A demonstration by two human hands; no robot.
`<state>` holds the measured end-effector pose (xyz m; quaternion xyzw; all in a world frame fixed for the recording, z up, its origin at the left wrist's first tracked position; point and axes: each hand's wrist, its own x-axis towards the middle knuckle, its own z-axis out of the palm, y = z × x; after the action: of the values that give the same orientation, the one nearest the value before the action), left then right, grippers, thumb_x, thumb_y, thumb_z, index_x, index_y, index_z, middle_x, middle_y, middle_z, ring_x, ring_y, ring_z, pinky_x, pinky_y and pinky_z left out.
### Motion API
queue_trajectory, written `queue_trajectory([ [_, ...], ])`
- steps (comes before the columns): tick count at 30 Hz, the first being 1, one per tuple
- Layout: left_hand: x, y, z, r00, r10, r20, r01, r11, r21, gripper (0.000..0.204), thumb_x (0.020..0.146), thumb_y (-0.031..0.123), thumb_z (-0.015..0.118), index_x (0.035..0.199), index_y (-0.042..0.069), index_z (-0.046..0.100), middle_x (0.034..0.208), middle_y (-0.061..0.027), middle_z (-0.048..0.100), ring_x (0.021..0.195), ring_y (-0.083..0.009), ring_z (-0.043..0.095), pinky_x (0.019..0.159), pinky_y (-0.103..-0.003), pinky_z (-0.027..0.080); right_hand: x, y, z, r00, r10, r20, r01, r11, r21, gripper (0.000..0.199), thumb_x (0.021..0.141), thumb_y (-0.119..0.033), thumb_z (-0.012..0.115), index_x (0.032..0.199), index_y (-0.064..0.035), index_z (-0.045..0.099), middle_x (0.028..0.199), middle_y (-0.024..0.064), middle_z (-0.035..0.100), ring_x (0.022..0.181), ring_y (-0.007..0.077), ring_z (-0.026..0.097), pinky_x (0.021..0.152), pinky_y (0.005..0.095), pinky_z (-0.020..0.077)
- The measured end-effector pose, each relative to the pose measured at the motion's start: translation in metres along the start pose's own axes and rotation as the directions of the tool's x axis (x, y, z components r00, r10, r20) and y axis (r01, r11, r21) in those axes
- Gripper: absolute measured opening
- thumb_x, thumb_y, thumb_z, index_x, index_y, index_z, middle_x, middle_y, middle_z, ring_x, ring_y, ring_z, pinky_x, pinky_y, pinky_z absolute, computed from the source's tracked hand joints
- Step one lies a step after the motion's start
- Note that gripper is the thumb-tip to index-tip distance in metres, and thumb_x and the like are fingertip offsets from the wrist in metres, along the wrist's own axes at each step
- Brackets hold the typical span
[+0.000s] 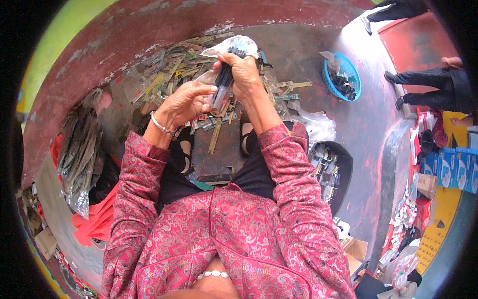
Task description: The person wipes pen refills with a cloth and places them into small plastic bags by hand.
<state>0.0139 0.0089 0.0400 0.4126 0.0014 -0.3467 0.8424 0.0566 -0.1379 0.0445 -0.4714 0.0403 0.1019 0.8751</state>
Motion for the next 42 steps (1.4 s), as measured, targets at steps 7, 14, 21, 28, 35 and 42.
queue_trajectory([
  [7,0.000,-0.005,-0.005,0.962,-0.174,0.212,0.151,0.981,0.120,0.022,0.083,0.023,0.057,0.074,0.004,0.053,0.074,-0.0095,0.060,0.069,-0.0191,0.061,0.065,-0.029,0.049,-0.007,0.005,0.003,0.952,0.207,0.224,-0.191,0.977,-0.093,0.012,0.076,-0.011,0.062,0.083,-0.0024,0.058,0.068,0.0054,0.059,0.058,0.0130,0.056,0.053,0.0244,0.0462],
  [14,0.001,-0.022,0.007,0.983,-0.113,0.145,0.118,0.993,-0.026,0.027,0.086,0.026,0.050,0.084,-0.001,0.055,0.069,-0.0096,0.060,0.054,-0.0158,0.057,0.045,-0.022,0.046,-0.006,0.002,-0.001,0.955,0.287,0.069,-0.254,0.918,-0.303,0.013,0.074,-0.015,0.066,0.077,-0.0044,0.060,0.067,0.0044,0.060,0.054,0.0116,0.056,0.048,0.0232,0.0449],
  [21,-0.001,-0.022,0.012,0.993,-0.045,0.113,0.061,0.987,-0.147,0.011,0.087,0.016,0.048,0.085,0.006,0.050,0.050,0.0034,0.038,0.039,-0.0039,0.032,0.035,-0.017,0.024,0.009,0.005,-0.012,0.978,0.177,0.107,-0.193,0.969,0.157,0.031,0.079,-0.033,0.063,0.087,-0.0043,0.056,0.076,0.0074,0.061,0.070,0.0175,0.061,0.061,0.0303,0.0515],
  [28,0.001,-0.014,0.003,0.998,-0.058,-0.036,0.050,0.984,-0.172,0.016,0.088,0.016,0.047,0.080,0.003,0.049,0.056,0.0006,0.043,0.041,-0.0044,0.034,0.034,-0.016,0.026,-0.011,-0.027,-0.013,0.984,-0.171,0.046,0.164,0.979,0.122,0.043,0.093,-0.030,0.033,0.112,0.0062,0.046,0.107,0.0218,0.055,0.094,0.0251,0.056,0.085,0.0364,0.0441],
  [35,-0.006,-0.006,0.011,0.993,-0.045,-0.108,0.051,0.997,0.054,0.024,0.086,0.023,0.045,0.066,0.009,0.047,0.047,0.0024,0.043,0.034,-0.0051,0.038,0.031,-0.018,0.026,-0.016,0.005,0.002,0.636,-0.234,0.735,0.761,0.033,-0.648,0.036,0.083,-0.026,0.051,0.118,-0.0169,0.053,0.129,0.0101,0.043,0.119,0.0237,0.038,0.098,0.0366,0.0243],
  [42,-0.005,-0.011,0.005,0.992,-0.115,0.056,0.119,0.990,-0.076,0.022,0.086,0.019,0.046,0.069,0.005,0.049,0.048,0.0006,0.041,0.039,-0.0094,0.041,0.036,-0.020,0.033,-0.001,0.004,-0.010,0.621,-0.349,0.702,0.733,-0.059,-0.678,0.028,0.082,-0.025,0.054,0.106,-0.0101,0.057,0.119,0.0108,0.051,0.108,0.0264,0.046,0.092,0.0366,0.0326],
])
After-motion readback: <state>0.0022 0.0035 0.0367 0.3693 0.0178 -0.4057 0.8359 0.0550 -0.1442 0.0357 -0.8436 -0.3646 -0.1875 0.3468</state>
